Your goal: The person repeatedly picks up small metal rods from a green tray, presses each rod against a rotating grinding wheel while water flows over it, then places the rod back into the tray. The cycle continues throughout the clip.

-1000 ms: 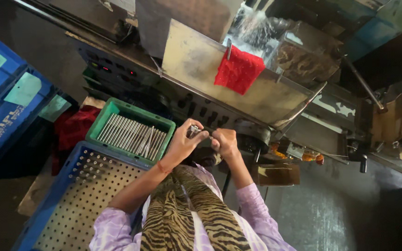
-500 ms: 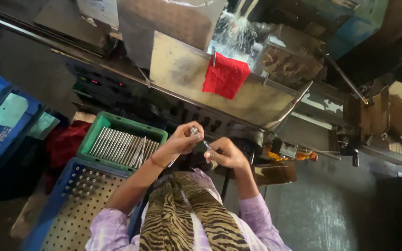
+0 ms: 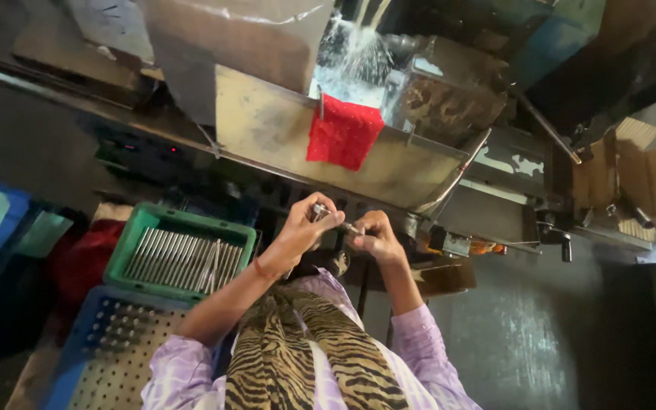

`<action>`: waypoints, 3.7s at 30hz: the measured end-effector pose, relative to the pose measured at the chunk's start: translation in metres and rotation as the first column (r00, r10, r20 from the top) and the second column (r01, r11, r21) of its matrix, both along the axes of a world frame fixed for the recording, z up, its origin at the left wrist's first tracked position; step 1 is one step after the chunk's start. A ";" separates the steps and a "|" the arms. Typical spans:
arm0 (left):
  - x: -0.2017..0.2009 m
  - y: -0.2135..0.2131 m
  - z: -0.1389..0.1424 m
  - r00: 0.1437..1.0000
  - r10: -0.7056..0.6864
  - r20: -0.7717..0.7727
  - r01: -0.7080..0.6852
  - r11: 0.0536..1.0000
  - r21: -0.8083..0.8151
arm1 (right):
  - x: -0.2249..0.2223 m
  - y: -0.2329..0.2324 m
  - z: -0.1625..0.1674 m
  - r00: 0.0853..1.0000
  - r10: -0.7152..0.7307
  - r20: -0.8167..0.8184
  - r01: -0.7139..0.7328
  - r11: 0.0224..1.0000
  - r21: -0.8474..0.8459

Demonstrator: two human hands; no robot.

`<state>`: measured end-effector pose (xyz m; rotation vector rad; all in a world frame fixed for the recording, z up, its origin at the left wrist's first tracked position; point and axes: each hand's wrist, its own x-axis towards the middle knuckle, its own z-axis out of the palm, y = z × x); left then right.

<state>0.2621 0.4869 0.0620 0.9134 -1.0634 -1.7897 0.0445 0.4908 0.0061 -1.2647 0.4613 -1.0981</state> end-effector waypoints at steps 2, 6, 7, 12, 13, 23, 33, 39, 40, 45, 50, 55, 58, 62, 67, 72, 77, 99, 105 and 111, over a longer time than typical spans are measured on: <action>-0.015 -0.022 -0.001 0.998 0.026 0.055 -0.019 0.993 -0.120 | -0.006 -0.015 -0.006 0.991 0.001 0.133 0.008 0.998 -0.068; -0.053 -0.070 0.003 0.999 0.037 0.024 -0.021 0.878 -0.478 | -0.055 -0.049 0.025 0.989 -0.013 -0.150 -0.021 0.975 -0.223; -0.065 -0.087 0.003 0.998 0.041 0.057 -0.005 0.846 -0.533 | -0.065 -0.057 0.034 0.982 -0.028 -0.189 -0.004 0.986 -0.168; -0.151 -0.202 -0.014 0.978 -0.207 -0.015 0.199 0.956 -0.214 | -0.137 -0.109 0.061 0.333 -0.694 -0.639 0.371 0.719 -0.587; -0.167 -0.234 -0.022 0.968 -0.237 -0.080 0.224 0.963 -0.149 | -0.161 -0.127 0.062 0.289 -0.782 -0.552 0.313 0.622 -0.718; -0.281 -0.523 -0.050 0.852 0.520 -0.063 -0.472 0.815 0.336 | -0.522 -0.248 0.049 -0.585 -0.556 -0.591 0.476 0.354 -0.805; -0.298 -0.595 -0.063 0.790 0.610 0.064 -0.588 0.723 0.362 | -0.573 -0.268 0.003 -0.553 -0.438 -0.709 0.576 0.414 -0.705; -0.292 -0.611 -0.087 0.856 0.517 0.004 -0.480 0.791 0.380 | -0.579 -0.274 -0.012 -0.619 -0.385 -0.684 0.598 0.333 -0.729; -0.291 -0.613 -0.089 0.859 0.511 -0.015 -0.468 0.798 0.381 | -0.580 -0.275 -0.014 -0.626 -0.376 -0.684 0.599 0.329 -0.730; -0.286 -0.622 -0.094 0.868 0.480 -0.129 -0.410 0.838 0.360 | -0.569 -0.269 -0.031 -0.671 -0.298 -0.679 0.647 0.213 -0.733; -0.283 -0.628 -0.097 0.869 0.470 -0.155 -0.384 0.837 0.391 | -0.568 -0.269 -0.035 -0.649 -0.284 -0.706 0.679 0.202 -0.706; -0.294 -0.634 -0.100 0.891 0.449 -0.070 -0.409 0.860 0.307 | -0.576 -0.283 -0.029 -0.697 -0.337 -0.633 0.607 0.193 -0.771; -0.305 -0.637 -0.098 0.842 0.509 -0.176 -0.507 0.860 0.063 | -0.573 -0.286 -0.031 -0.731 -0.364 -0.577 0.581 0.111 -0.806; -0.311 -0.636 -0.091 0.830 0.478 -0.287 -0.478 0.875 0.076 | -0.570 -0.289 -0.032 -0.768 -0.354 -0.534 0.526 0.126 -0.841; -0.311 -0.634 -0.086 0.828 0.415 -0.377 -0.380 0.910 0.167 | -0.570 -0.291 -0.032 -0.740 -0.346 -0.577 0.577 0.113 -0.809; -0.303 -0.636 -0.096 0.830 0.503 -0.241 -0.414 0.845 0.338 | -0.570 -0.290 -0.034 -0.723 -0.403 -0.561 0.578 0.094 -0.811; -0.294 -0.639 -0.102 0.797 0.566 -0.212 -0.476 0.804 0.357 | -0.572 -0.291 -0.033 -0.700 -0.384 -0.603 0.616 0.104 -0.781; -0.279 -0.640 -0.101 0.620 0.674 -0.402 -0.575 0.739 0.352 | -0.562 -0.275 -0.032 -0.646 -0.367 -0.669 0.647 0.201 -0.735; -0.279 -0.637 -0.097 0.575 0.683 -0.450 -0.561 0.729 0.391 | -0.562 -0.278 -0.026 -0.637 -0.382 -0.670 0.653 0.194 -0.732; -0.279 -0.633 -0.094 0.528 0.689 -0.496 -0.570 0.721 0.395 | -0.555 -0.269 -0.032 -0.596 -0.382 -0.706 0.704 0.173 -0.689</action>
